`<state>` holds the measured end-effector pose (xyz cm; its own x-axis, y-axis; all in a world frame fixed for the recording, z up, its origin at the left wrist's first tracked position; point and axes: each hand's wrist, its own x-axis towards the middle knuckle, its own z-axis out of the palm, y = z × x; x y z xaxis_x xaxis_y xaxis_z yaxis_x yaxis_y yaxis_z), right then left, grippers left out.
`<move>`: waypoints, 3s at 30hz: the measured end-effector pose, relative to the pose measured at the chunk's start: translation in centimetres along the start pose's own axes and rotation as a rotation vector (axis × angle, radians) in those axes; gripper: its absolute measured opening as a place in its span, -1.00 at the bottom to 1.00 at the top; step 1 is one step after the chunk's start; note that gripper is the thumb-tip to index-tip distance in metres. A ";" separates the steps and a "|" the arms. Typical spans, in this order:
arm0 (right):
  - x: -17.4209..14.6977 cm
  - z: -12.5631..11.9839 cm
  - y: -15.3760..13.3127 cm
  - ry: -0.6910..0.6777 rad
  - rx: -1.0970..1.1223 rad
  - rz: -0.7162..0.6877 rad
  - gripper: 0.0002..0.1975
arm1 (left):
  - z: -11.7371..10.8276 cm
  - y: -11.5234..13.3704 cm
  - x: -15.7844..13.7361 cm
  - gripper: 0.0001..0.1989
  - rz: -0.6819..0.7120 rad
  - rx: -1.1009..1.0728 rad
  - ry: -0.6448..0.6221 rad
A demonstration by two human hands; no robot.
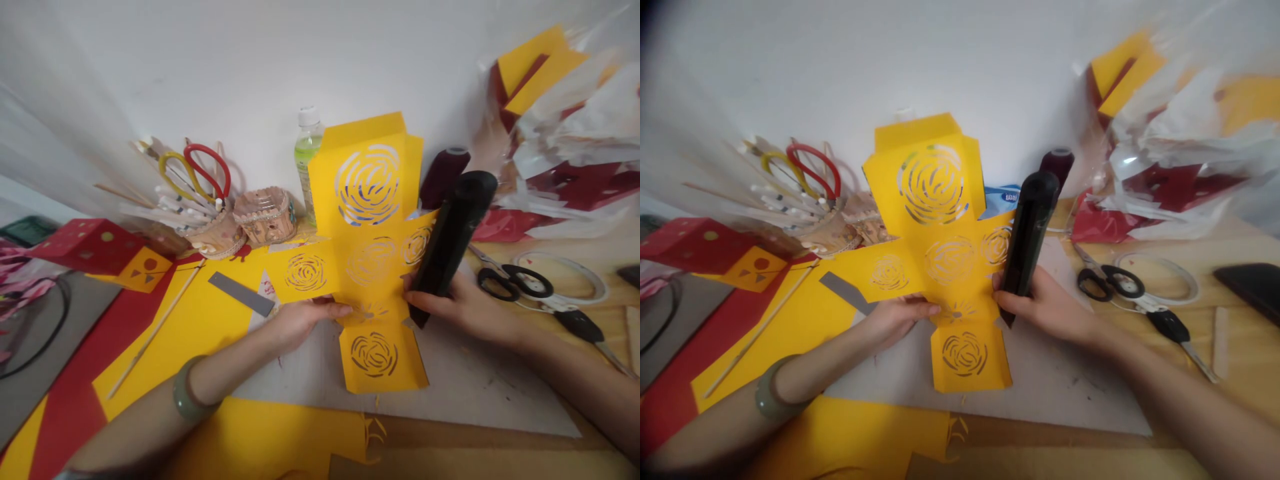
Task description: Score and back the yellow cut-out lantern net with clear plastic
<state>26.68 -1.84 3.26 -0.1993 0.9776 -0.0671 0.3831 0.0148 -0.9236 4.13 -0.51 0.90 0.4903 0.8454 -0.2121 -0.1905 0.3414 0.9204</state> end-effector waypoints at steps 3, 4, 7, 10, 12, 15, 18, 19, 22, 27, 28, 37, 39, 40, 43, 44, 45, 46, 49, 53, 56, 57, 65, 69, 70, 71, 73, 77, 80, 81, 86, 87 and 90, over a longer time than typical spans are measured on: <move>0.1 0.0 0.2 -0.004 -0.008 -0.010 -0.81 | -0.1 -0.1 0.0 -0.78 0.014 -0.026 0.016; 0.2 0.0 0.3 -0.016 -0.011 -0.014 -0.82 | -0.1 -0.1 0.1 -0.78 0.028 -0.020 0.034; 0.5 -0.2 0.7 -0.038 -0.031 -0.016 -0.80 | -0.3 -0.3 0.4 -0.79 0.092 0.095 0.106; 0.7 -0.4 0.9 0.006 -0.078 -0.013 -0.76 | -0.6 -0.3 0.5 -0.82 0.126 0.321 0.188; 0.8 -0.5 0.9 0.073 -0.091 -0.010 -0.75 | -0.7 -0.3 0.5 -0.80 0.131 0.487 0.209; 0.8 -0.6 1.0 0.169 -0.032 -0.016 -0.77 | -0.6 0.0 0.2 -0.73 0.184 0.776 0.194; 0.8 -0.7 0.8 0.244 0.018 -0.041 -0.80 | -0.3 0.4 -0.1 -0.70 0.241 1.004 0.215; 0.8 -0.7 0.8 0.269 0.020 -0.043 -0.81 | -0.2 0.5 -0.1 -0.71 0.238 1.050 0.216; 0.8 -0.6 0.6 0.278 0.016 -0.033 -0.83 | -0.2 0.5 -0.2 -0.71 0.200 1.150 0.190; 0.8 -0.5 0.6 0.244 -0.038 -0.052 -0.85 | -0.4 0.1 -0.5 -0.72 0.274 1.275 0.170; 0.8 -0.5 0.6 0.250 -0.056 -0.058 -0.85 | -0.3 0.1 -0.7 -0.74 0.331 1.304 0.167; 1.1 -0.5 0.8 0.248 -0.071 -0.138 -0.85 | 1.7 -1.3 -3.5 -0.86 1.426 1.531 -0.453; 1.2 -0.5 1.0 0.236 -0.058 -0.160 -0.84 | 2.0 -1.9 -3.8 -0.87 1.450 1.512 -0.462; 1.2 -0.5 1.1 0.230 -0.056 -0.171 -0.84 | 2.0 -2.1 -3.8 -0.87 1.433 1.512 -0.462; 1.3 -0.6 1.5 0.210 -0.089 -0.215 -0.82 | 1.9 -2.4 -3.6 -0.84 1.376 1.518 -0.468; 1.3 -0.6 1.6 0.199 -0.109 -0.234 -0.83 | 1.8 -2.3 -3.5 -0.83 1.360 1.523 -0.477; 1.3 -0.6 1.7 0.186 -0.127 -0.255 -0.83 | 1.8 -2.3 -3.3 -0.82 1.345 1.525 -0.484; 1.3 -0.6 1.8 0.174 -0.143 -0.274 -0.84 | 1.8 -2.2 -3.2 -0.82 1.333 1.527 -0.498; 1.4 -0.6 2.0 0.154 -0.178 -0.301 -0.86 | 1.7 -1.9 -3.0 -0.78 1.304 1.548 -0.537; 1.4 -0.5 2.1 0.152 -0.198 -0.279 -0.84 | 1.4 -1.7 -2.7 -0.74 1.272 1.626 -0.443; 1.3 -0.5 2.1 0.155 -0.197 -0.268 -0.83 | 1.0 -1.8 -2.4 -0.73 1.261 1.733 -0.328; 1.4 -0.5 2.1 0.163 -0.190 -0.269 -0.83 | 0.9 -1.9 -2.4 -0.73 1.257 1.771 -0.285; 1.6 -0.7 2.4 0.151 -0.123 -0.286 -0.81 | 0.7 -2.5 -2.2 -0.72 1.215 1.973 0.024; 1.7 -0.7 2.6 0.123 -0.134 -0.259 -0.78 | 0.7 -2.5 -2.2 -0.72 1.236 1.972 0.041; 1.7 -0.7 2.6 0.115 -0.132 -0.249 -0.78 | 0.7 -2.5 -2.2 -0.72 1.236 1.970 0.040; 1.6 -0.7 2.5 0.114 -0.130 -0.236 -0.77 | 0.7 -2.5 -2.2 -0.73 1.233 1.970 0.038; 1.5 -0.7 2.1 0.114 -0.118 -0.180 -0.76 | 0.7 -2.5 -2.2 -0.75 1.230 1.977 0.030; 1.0 -0.9 0.9 0.130 -0.069 0.024 -0.65 | 0.7 -2.5 -2.1 -0.80 1.258 1.974 0.029; 1.1 -1.8 0.5 0.264 -0.047 0.100 -0.62 | 0.5 -2.7 -2.1 -0.79 1.289 1.968 0.057; 1.2 -2.3 0.5 0.331 -0.035 0.113 -0.63 | 0.5 -2.8 -2.0 -0.79 1.297 1.971 0.057; 2.4 -4.9 1.5 0.537 0.047 0.160 -0.74 | 0.5 -2.8 -2.2 -0.85 1.323 1.960 0.027; 2.6 -5.2 1.7 0.556 0.079 0.169 -0.77 | 0.6 -2.6 -2.2 -0.86 1.337 1.945 0.014; 3.0 -5.2 2.1 0.564 0.116 0.182 -0.83 | 0.9 -2.3 -2.6 -0.80 1.376 1.861 -0.051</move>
<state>31.61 2.22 3.10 0.3813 0.9232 -0.0471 0.2588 -0.1555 -0.9533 4.05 -3.85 -0.34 0.8171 0.1466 0.5575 0.3839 -0.8598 -0.3366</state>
